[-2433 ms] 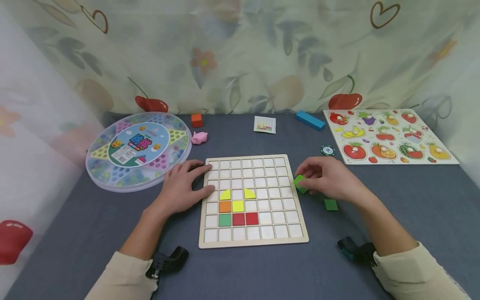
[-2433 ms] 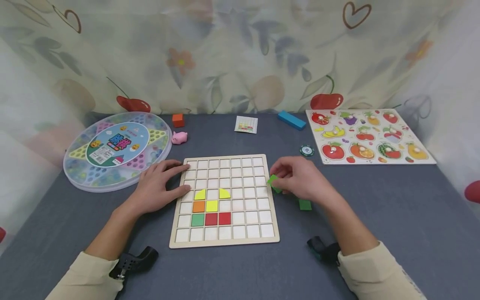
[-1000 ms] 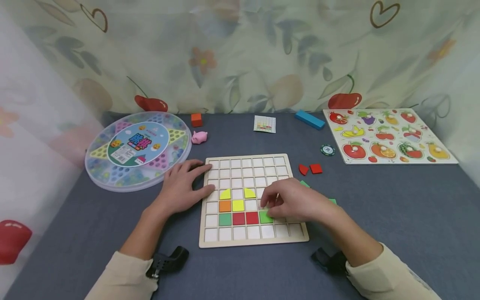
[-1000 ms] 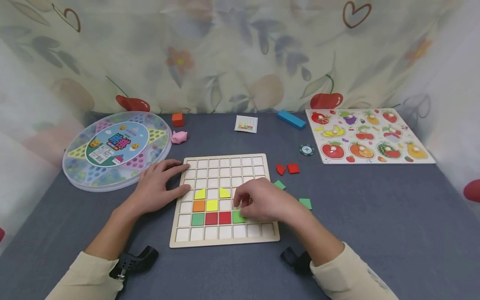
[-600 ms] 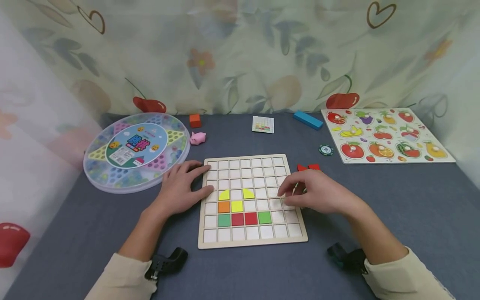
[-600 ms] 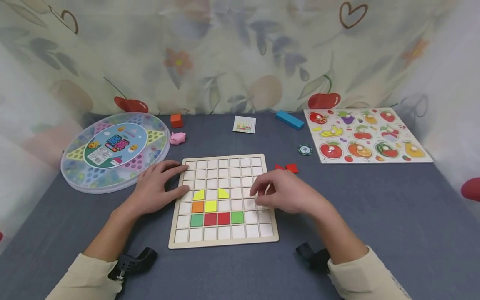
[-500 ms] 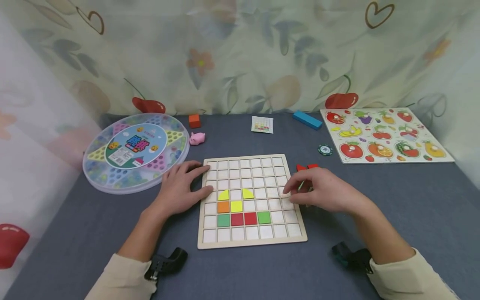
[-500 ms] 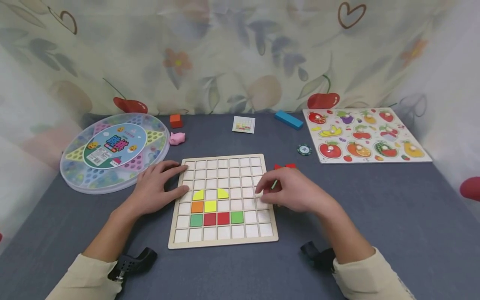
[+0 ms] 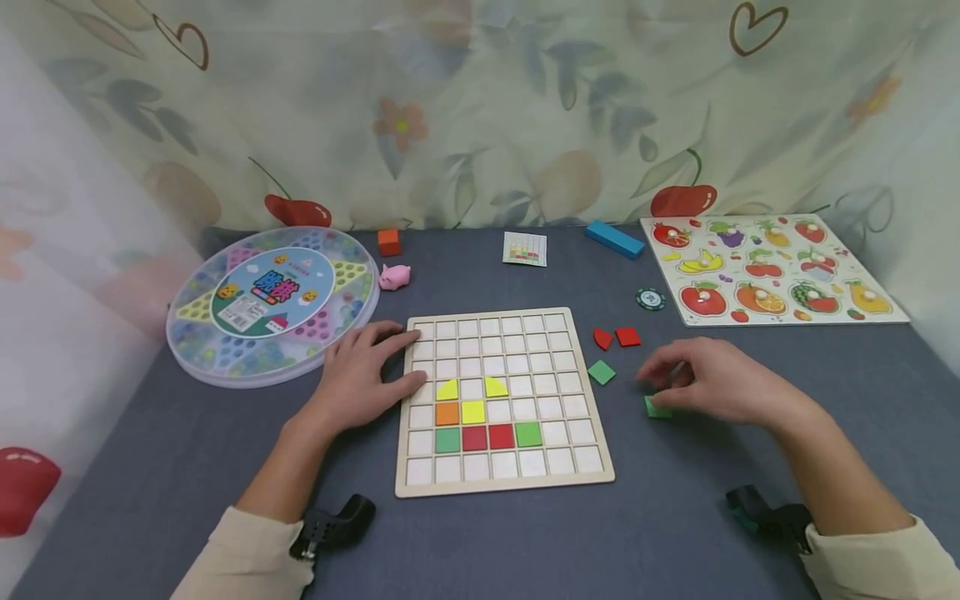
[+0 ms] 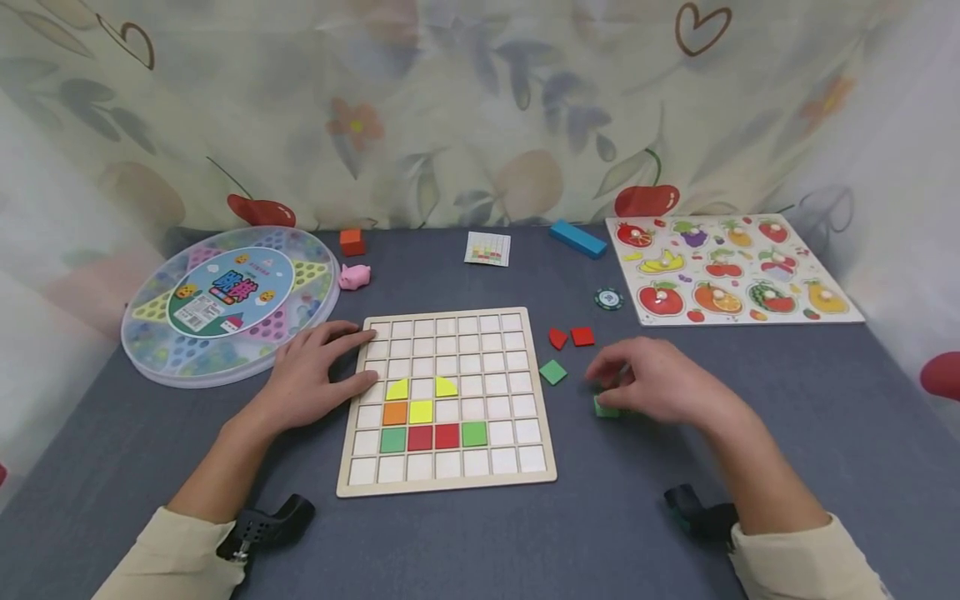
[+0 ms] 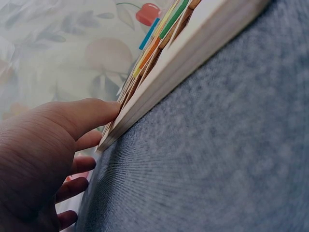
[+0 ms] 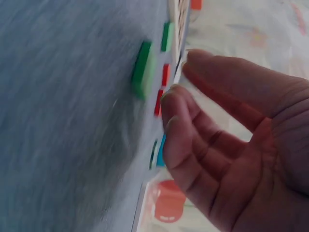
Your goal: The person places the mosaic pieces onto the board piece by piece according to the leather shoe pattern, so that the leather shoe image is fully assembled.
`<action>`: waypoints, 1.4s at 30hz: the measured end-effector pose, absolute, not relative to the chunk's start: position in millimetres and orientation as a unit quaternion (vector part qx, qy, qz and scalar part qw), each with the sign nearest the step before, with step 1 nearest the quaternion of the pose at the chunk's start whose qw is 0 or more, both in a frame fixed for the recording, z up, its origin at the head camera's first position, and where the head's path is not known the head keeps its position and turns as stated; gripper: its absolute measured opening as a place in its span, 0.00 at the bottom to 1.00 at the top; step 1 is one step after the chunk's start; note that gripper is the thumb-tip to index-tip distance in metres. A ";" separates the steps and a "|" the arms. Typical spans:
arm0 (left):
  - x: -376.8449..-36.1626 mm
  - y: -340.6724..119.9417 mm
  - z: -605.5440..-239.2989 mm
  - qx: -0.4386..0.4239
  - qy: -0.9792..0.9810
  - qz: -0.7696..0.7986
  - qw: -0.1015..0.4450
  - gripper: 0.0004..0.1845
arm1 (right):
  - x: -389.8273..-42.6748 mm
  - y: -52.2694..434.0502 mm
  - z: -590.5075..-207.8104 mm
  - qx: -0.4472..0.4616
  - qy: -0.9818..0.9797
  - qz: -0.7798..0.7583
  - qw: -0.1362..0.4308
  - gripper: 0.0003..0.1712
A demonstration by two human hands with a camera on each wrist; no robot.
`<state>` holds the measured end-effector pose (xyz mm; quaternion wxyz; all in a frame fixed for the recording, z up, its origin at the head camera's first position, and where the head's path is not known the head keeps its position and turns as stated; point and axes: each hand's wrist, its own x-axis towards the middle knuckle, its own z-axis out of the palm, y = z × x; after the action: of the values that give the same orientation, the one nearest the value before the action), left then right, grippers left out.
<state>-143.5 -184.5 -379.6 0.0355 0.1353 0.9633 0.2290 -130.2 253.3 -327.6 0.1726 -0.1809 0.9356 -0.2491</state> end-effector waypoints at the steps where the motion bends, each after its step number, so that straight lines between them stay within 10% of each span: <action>1: -143.6 -184.5 -379.5 0.135 0.963 0.229 0.036 0.36 | -130.3 256.3 -329.1 -0.178 0.938 -0.240 0.177 0.19; 42: -144.0 -185.0 -381.6 0.134 0.964 0.228 0.031 0.36 | -132.5 169.7 -333.6 -0.246 0.862 -0.377 0.231 0.05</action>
<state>-144.0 -185.0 -381.6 0.0310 0.1345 0.9638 0.2280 -132.5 169.7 -333.6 0.2309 -0.2456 0.8625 -0.3774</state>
